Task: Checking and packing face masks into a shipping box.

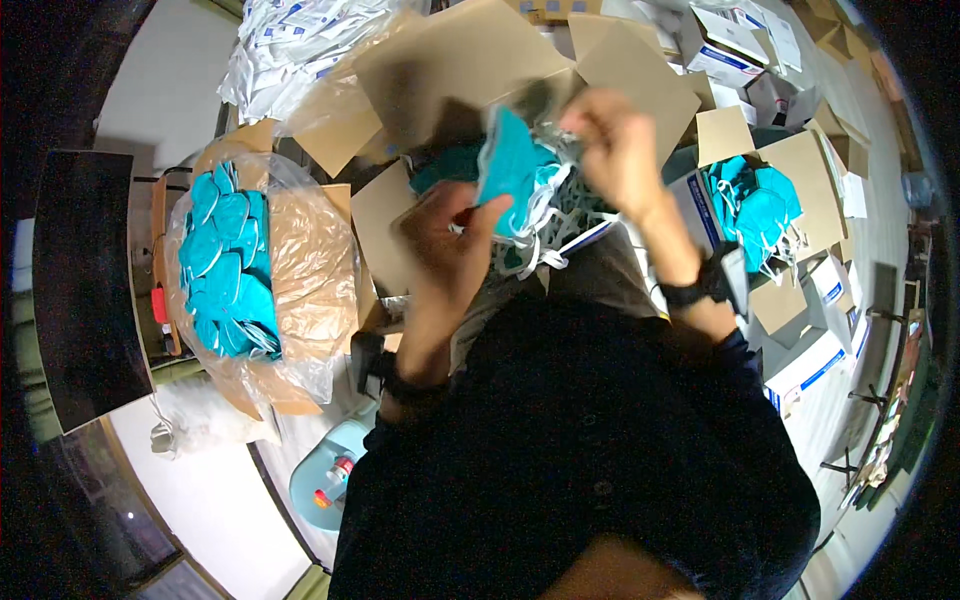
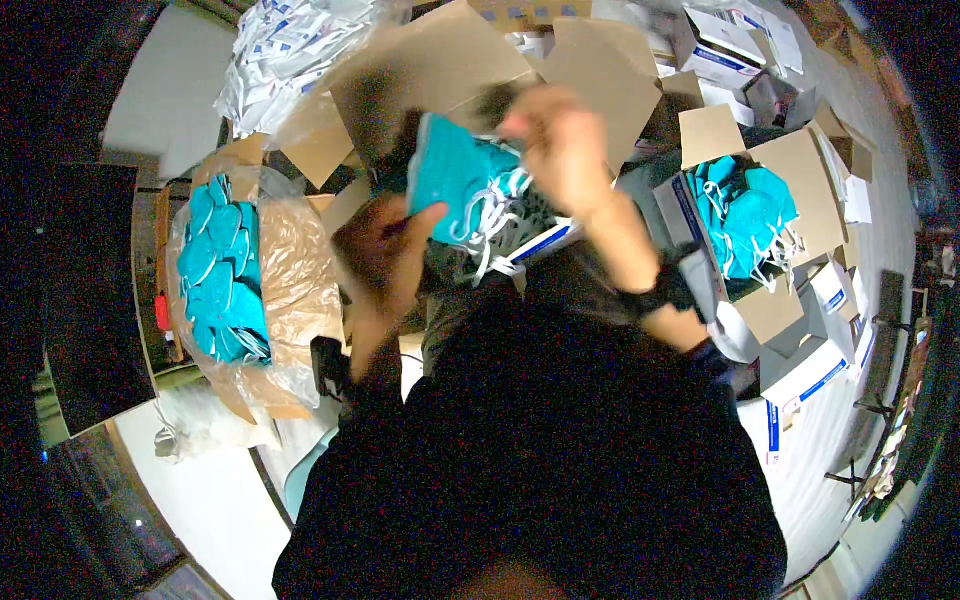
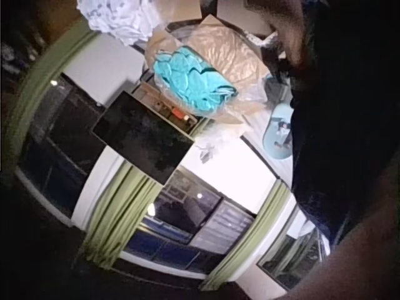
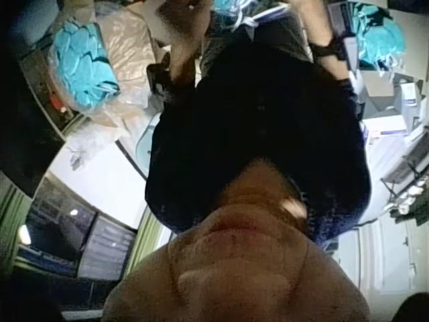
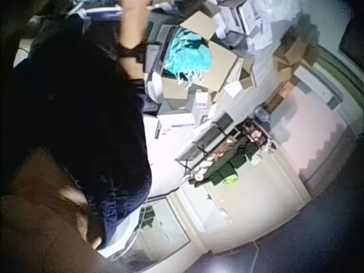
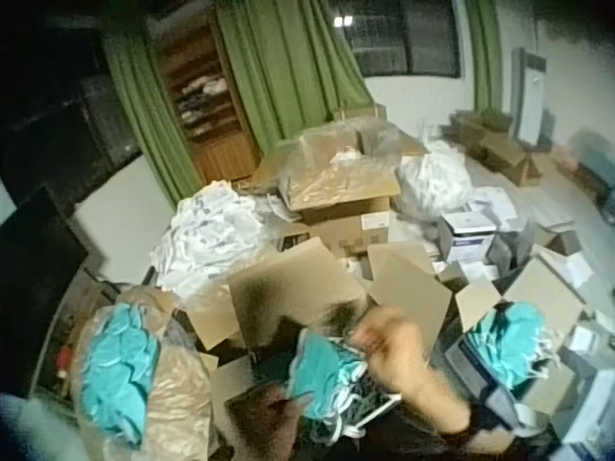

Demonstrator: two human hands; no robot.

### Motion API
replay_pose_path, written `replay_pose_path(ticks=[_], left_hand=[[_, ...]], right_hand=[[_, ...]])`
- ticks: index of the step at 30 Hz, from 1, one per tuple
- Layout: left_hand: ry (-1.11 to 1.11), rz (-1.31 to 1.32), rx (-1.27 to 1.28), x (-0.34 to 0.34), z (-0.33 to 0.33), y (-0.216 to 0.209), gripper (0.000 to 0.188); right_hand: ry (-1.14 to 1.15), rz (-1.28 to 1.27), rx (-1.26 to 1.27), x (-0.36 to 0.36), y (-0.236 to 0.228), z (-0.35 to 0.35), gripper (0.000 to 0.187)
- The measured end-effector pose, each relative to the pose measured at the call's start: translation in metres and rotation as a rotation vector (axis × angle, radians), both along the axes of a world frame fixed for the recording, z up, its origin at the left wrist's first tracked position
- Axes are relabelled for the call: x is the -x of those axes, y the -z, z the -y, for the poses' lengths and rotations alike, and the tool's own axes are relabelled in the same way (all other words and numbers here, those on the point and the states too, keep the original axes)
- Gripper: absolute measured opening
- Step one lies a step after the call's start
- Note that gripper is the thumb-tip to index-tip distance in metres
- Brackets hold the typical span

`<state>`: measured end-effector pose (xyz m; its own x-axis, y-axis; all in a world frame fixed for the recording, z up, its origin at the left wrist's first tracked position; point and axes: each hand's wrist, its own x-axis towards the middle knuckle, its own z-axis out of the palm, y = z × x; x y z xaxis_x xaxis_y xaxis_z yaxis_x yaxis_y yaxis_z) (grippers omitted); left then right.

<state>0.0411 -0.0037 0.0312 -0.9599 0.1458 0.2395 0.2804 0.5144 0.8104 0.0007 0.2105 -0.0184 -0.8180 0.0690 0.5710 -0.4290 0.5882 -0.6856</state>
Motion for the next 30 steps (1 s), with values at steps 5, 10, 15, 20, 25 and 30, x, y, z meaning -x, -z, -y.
replay_pose_path(ticks=[5, 10, 15, 20, 25, 30], left_hand=[[-0.188, -0.041, 0.061, 0.007, 0.017, -0.003, 0.024], [-0.199, 0.046, -0.116, 0.017, 0.008, -0.001, 0.02], [-0.218, 0.132, -0.195, 0.011, 0.001, -0.005, 0.017], [-0.314, -0.284, -0.177, 0.01, 0.027, 0.009, 0.011], [-0.483, -0.291, -0.421, 0.018, 0.083, -0.039, 0.006], [-0.334, -0.107, -0.594, 0.018, 0.075, -0.025, 0.008]], right_hand=[[-0.038, 0.024, -0.226, -0.007, -0.039, 0.008, 0.014], [-0.149, 0.209, 0.007, -0.04, -0.051, 0.053, 0.02], [-0.262, 0.17, 0.005, -0.04, -0.031, 0.054, 0.014], [-0.033, 0.065, -0.36, -0.027, -0.013, 0.025, 0.01], [0.065, 0.306, -0.608, -0.02, -0.011, -0.01, 0.017], [-0.109, 0.291, -0.45, -0.007, -0.029, 0.037, 0.029]])
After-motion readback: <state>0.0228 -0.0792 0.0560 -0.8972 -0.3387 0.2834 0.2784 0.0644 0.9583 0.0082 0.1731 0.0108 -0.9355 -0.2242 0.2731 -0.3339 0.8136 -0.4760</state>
